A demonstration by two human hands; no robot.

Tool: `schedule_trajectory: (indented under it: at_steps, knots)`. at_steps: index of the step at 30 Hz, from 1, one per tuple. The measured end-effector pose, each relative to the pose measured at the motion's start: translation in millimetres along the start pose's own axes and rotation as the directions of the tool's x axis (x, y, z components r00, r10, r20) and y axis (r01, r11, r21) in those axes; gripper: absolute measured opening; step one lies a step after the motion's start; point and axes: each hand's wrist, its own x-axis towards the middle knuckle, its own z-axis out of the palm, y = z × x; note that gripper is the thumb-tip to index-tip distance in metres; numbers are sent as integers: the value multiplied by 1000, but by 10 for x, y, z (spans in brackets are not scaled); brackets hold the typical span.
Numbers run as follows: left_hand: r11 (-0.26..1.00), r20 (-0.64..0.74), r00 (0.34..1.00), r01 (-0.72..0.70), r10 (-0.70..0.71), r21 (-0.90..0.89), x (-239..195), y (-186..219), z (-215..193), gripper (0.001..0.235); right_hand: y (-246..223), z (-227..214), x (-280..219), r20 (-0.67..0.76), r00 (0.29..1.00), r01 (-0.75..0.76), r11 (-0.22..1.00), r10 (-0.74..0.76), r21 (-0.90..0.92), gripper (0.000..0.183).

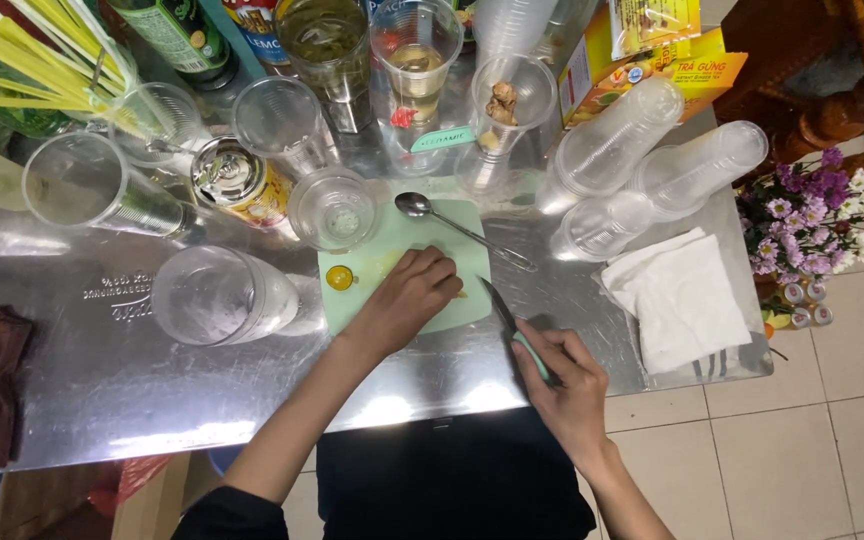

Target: Preparing a beverage by shaking ingredients in a metal shaker, pouring, and cutting a small ingredient on a board.

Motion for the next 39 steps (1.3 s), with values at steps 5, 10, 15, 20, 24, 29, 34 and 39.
schedule_trajectory:
  at_steps: [5, 10, 15, 20, 24, 29, 34, 39]
  knots:
    - [965, 62, 998, -2, -15, 261, -21, 89, -12, 10, -24, 53, 37, -15, 999, -38, 999, 38, 24, 34]
    - [914, 92, 995, -14, -25, 404, 20, 180, -102, 23, -93, 42, 166, 7, 990, -140, 989, 140, 44, 30]
    - [942, 71, 992, 72, -101, 326, 9, 273, -151, 26, -128, 41, 274, 64, 975, -216, 976, 213, 38, 27]
    - [964, -86, 981, 185, -171, 192, -39, 463, -423, 21, -154, 74, 393, 143, 975, -153, 979, 172, -135, 26]
    - [965, -167, 951, 260, -261, -32, -125, 534, -1057, 21, -174, 109, 452, 144, 978, -125, 978, 150, -168, 27]
    - [822, -269, 884, 458, -382, 338, -482, 470, -1981, 18, -198, 186, 481, 111, 983, -122, 972, 146, -201, 27]
    - [732, -248, 782, 623, -572, 276, -948, 201, -2230, 18, -169, 297, 439, 139, 990, 6, 993, 11, -119, 33]
    - [766, -279, 796, 599, -537, 234, -1074, 32, -2195, 25, -346, 360, 499, 113, 993, 26, 995, -15, -95, 32]
